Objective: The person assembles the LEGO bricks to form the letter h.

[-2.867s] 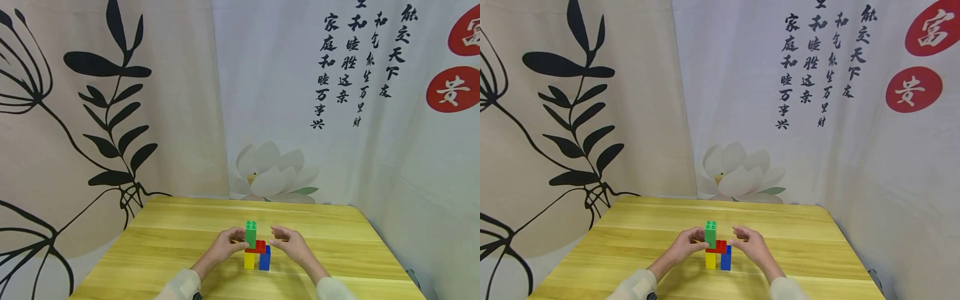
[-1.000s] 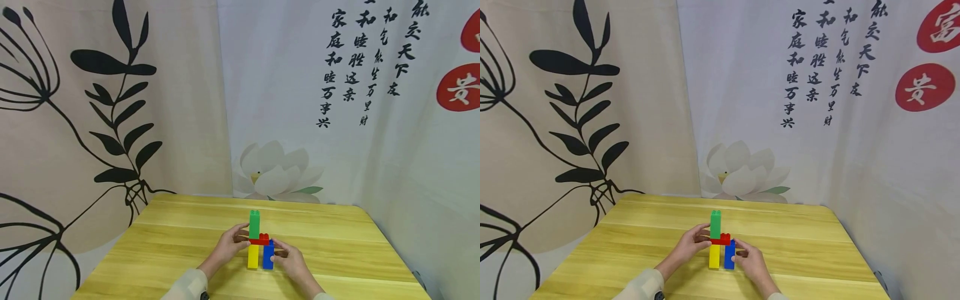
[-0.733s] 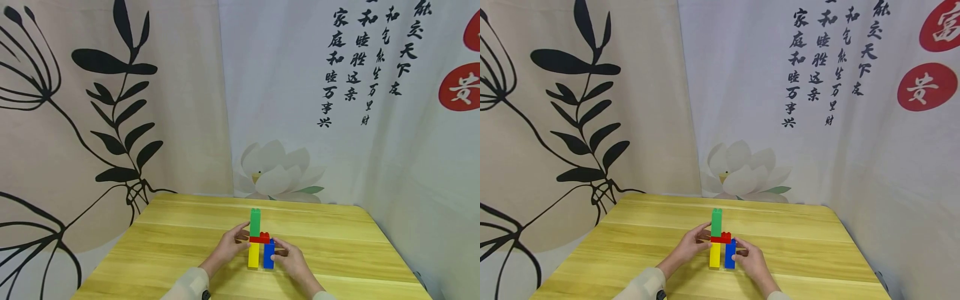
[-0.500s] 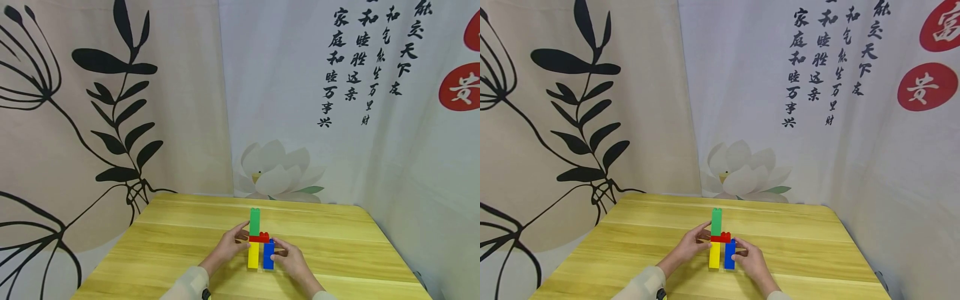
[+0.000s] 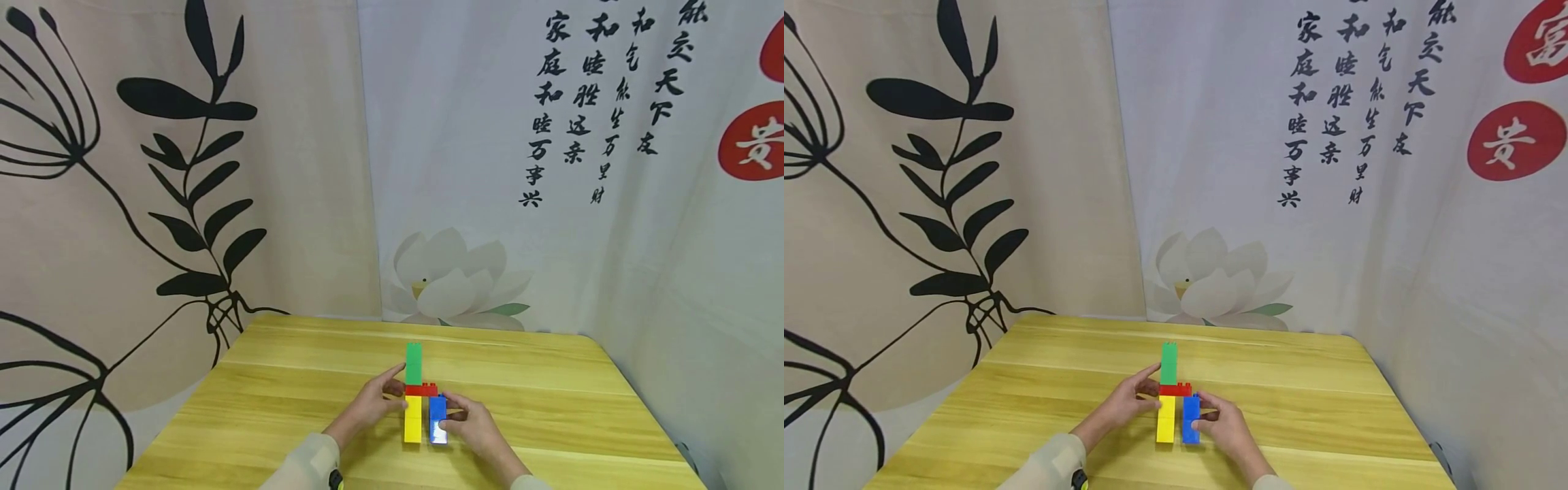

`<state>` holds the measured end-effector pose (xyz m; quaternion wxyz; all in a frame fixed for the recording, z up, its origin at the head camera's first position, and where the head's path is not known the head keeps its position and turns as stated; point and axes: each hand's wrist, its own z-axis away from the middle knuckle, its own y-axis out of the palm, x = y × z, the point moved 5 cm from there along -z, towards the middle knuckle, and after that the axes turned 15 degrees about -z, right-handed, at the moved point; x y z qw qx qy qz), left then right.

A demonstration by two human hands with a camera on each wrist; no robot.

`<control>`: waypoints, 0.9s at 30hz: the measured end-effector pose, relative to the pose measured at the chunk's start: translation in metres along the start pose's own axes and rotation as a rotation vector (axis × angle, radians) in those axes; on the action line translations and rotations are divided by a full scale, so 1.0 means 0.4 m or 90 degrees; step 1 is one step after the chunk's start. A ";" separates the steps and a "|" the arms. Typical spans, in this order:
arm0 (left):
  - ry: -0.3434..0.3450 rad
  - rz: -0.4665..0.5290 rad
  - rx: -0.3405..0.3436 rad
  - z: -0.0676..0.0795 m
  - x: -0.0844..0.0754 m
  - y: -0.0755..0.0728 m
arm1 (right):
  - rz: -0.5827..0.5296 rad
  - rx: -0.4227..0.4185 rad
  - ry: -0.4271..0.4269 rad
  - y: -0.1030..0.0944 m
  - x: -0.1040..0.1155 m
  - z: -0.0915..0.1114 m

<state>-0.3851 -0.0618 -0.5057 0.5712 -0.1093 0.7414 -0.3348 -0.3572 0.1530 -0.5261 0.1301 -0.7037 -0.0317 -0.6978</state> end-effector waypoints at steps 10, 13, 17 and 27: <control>-0.019 0.018 0.041 0.001 0.026 0.006 | -0.004 0.031 0.001 0.003 -0.002 0.005; -0.023 0.010 0.050 0.000 0.032 0.007 | -0.004 0.032 0.013 0.004 -0.003 0.006; -0.049 0.006 0.063 0.000 0.040 0.009 | -0.001 0.031 0.032 0.004 -0.006 0.006; -0.069 0.019 0.094 0.002 0.048 0.018 | -0.006 0.036 0.024 0.006 -0.013 0.011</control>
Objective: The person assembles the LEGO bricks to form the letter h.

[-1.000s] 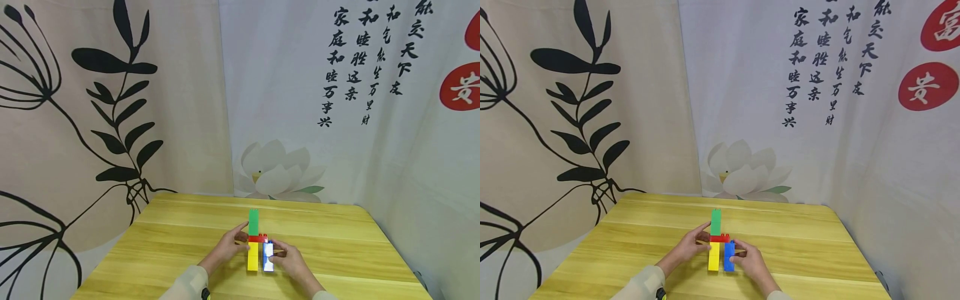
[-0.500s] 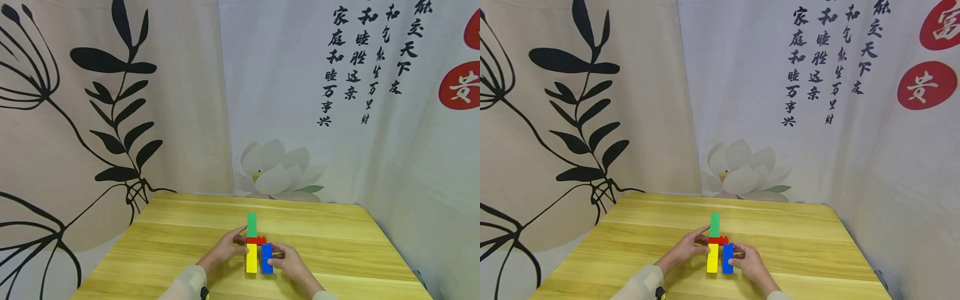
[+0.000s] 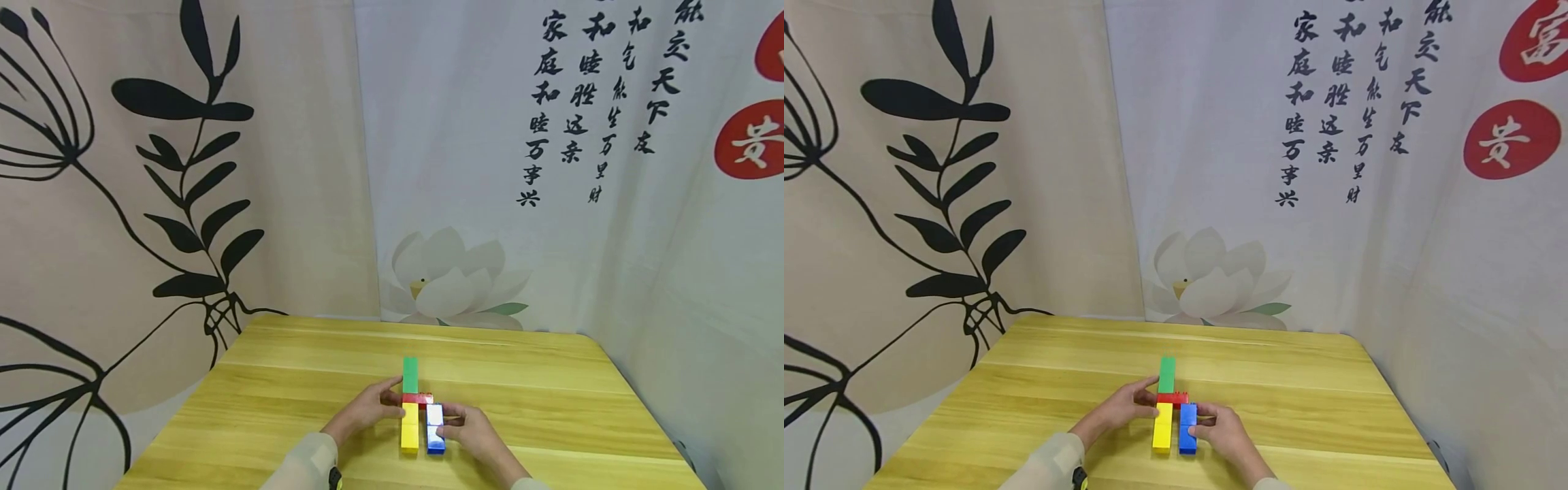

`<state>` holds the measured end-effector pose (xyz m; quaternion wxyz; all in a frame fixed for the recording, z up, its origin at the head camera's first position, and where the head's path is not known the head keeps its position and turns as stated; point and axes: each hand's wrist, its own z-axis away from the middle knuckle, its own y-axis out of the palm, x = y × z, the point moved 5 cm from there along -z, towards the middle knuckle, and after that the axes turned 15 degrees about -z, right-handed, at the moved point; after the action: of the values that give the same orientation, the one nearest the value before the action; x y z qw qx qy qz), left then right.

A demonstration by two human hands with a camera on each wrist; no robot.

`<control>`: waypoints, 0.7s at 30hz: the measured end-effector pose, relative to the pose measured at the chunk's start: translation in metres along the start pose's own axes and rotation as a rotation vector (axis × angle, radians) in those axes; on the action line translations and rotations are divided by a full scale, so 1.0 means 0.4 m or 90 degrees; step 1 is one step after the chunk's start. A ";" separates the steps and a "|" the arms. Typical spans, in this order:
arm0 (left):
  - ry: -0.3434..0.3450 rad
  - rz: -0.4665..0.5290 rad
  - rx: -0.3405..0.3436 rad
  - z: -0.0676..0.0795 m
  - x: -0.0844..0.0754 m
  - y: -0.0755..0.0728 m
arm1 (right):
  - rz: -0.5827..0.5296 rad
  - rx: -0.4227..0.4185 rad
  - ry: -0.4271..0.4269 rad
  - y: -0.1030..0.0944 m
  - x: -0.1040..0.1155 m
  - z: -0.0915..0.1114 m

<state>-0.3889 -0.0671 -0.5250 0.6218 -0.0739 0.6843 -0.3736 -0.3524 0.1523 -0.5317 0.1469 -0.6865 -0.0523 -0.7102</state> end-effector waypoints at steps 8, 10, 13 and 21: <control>-0.007 -0.007 0.019 -0.005 0.007 0.007 | 0.012 -0.002 0.012 -0.002 -0.011 -0.003; -0.001 -0.014 0.020 -0.005 0.008 0.009 | 0.019 -0.006 0.017 -0.003 -0.012 -0.004; 0.004 -0.031 0.020 -0.004 0.006 0.014 | 0.036 -0.012 0.030 -0.006 -0.017 -0.005; -0.006 -0.045 0.013 -0.003 0.005 0.022 | 0.048 -0.021 0.054 -0.009 -0.020 -0.001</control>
<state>-0.3872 -0.0614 -0.5322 0.6120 -0.0932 0.6745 -0.4023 -0.3538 0.1568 -0.5392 0.1642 -0.6595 -0.0082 -0.7335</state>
